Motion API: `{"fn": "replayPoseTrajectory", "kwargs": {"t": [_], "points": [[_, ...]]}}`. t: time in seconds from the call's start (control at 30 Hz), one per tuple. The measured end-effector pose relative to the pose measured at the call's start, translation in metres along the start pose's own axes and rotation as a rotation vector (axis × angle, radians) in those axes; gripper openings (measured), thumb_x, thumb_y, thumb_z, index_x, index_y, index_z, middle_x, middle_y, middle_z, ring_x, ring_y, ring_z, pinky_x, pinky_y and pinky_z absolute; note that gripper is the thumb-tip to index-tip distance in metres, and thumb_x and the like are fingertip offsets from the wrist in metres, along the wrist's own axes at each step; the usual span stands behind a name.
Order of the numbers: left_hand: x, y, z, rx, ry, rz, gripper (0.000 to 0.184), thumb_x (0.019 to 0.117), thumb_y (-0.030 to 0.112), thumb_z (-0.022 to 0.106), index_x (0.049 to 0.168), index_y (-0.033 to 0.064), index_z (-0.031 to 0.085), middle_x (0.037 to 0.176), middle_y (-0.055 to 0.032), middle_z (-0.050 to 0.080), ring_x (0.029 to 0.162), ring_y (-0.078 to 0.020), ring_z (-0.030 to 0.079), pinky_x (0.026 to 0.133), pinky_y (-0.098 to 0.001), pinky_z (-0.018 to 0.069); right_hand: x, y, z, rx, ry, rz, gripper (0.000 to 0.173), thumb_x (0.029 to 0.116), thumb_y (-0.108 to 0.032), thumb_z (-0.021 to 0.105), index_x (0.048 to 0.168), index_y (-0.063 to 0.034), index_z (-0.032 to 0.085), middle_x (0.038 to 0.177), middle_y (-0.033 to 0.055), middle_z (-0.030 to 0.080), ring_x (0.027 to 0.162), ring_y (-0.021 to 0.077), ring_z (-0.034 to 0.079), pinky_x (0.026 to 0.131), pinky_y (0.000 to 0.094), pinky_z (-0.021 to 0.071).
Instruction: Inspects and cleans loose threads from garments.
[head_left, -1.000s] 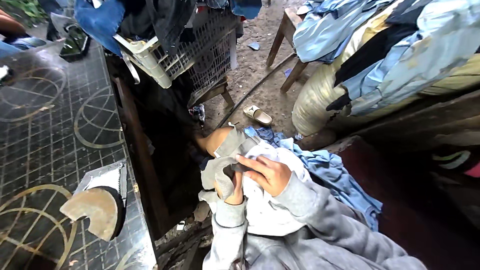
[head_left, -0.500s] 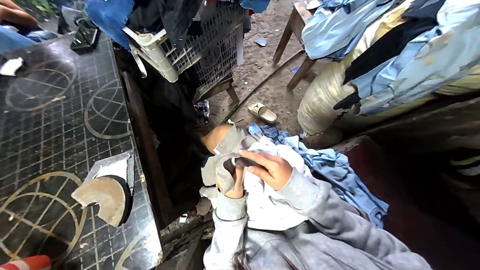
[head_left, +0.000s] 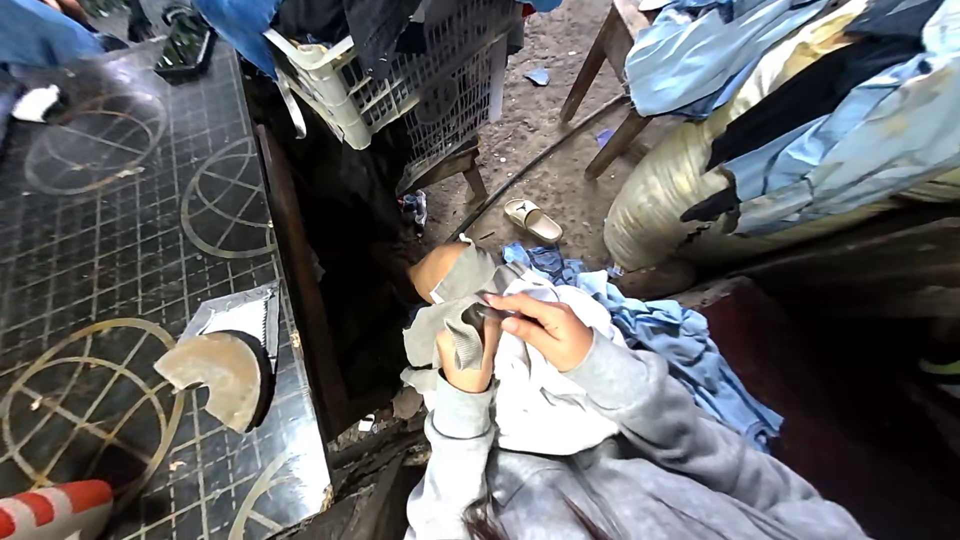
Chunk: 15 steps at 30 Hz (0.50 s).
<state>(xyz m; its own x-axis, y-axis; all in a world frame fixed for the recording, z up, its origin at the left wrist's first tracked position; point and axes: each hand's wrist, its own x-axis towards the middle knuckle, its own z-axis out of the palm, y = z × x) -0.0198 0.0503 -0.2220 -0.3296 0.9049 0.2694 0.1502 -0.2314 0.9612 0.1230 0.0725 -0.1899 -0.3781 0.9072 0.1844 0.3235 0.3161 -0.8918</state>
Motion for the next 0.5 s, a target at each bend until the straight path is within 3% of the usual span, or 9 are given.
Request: {"fn": "replayPoseTrajectory", "kwargs": {"t": [0.1,0.17,0.23,0.3,0.37,0.5], "points": [[-0.002,-0.006,0.000,-0.063,0.035,-0.045,0.033,0.0823,0.009,0.073,0.097,-0.0184,0.063,0.084,-0.0059,0.072,0.082,0.0036,0.067,0.081,-0.0163,0.0557,-0.005,-0.004,0.004,-0.255,0.041,-0.007,0.042,0.1041,-0.037,0.053,0.135,-0.0114,0.068,0.105,0.0157,0.075,0.081,0.0283,0.073,0.069,0.0474,0.0601],[-0.004,-0.010,-0.001,-0.151,0.057,-0.116,0.031,0.0824,0.009,0.074,0.098,-0.0139,0.062,0.084,0.0001,0.071,0.083,0.0046,0.067,0.081,-0.0169,0.0564,-0.008,-0.007,0.005,-0.386,0.070,-0.017,0.043,0.1026,-0.038,0.054,0.137,-0.0162,0.067,0.090,0.0169,0.072,0.066,0.0314,0.069,0.056,0.0492,0.0564],[-0.005,-0.011,-0.001,-0.184,0.068,-0.139,0.029,0.0808,0.008,0.074,0.097,-0.0130,0.062,0.083,0.0013,0.071,0.082,0.0043,0.067,0.081,-0.0173,0.0561,-0.010,-0.008,0.004,-0.452,0.085,-0.033,0.043,0.1023,-0.040,0.053,0.137,-0.0188,0.068,0.084,0.0168,0.070,0.060,0.0307,0.066,0.051,0.0473,0.0543],[-0.007,-0.012,0.000,-0.155,0.077,-0.115,0.029,0.0812,0.009,0.075,0.094,-0.0125,0.062,0.081,0.0009,0.071,0.081,0.0042,0.067,0.080,-0.0169,0.0561,-0.011,-0.008,0.005,-0.473,0.094,-0.036,0.042,0.1026,-0.040,0.052,0.136,-0.0205,0.069,0.081,0.0163,0.068,0.058,0.0295,0.064,0.049,0.0456,0.0529],[-0.007,-0.012,0.003,-0.055,0.086,-0.036,0.032,0.0821,0.011,0.075,0.093,-0.0172,0.065,0.081,-0.0069,0.072,0.080,0.0009,0.067,0.079,-0.0181,0.0560,-0.010,-0.009,0.006,-0.473,0.095,-0.015,0.041,0.1026,-0.039,0.052,0.134,-0.0204,0.070,0.082,0.0170,0.069,0.058,0.0306,0.065,0.049,0.0462,0.0528],[-0.005,-0.005,0.011,-0.052,0.104,0.057,0.023,0.0799,0.001,0.075,0.093,-0.0169,0.069,0.090,-0.0112,0.075,0.090,-0.0002,0.070,0.087,-0.0173,0.0552,-0.003,-0.008,0.008,-0.374,0.071,0.070,0.039,0.1040,-0.035,0.053,0.130,-0.0134,0.072,0.102,0.0179,0.075,0.079,0.0350,0.073,0.064,0.0534,0.0580]]}}
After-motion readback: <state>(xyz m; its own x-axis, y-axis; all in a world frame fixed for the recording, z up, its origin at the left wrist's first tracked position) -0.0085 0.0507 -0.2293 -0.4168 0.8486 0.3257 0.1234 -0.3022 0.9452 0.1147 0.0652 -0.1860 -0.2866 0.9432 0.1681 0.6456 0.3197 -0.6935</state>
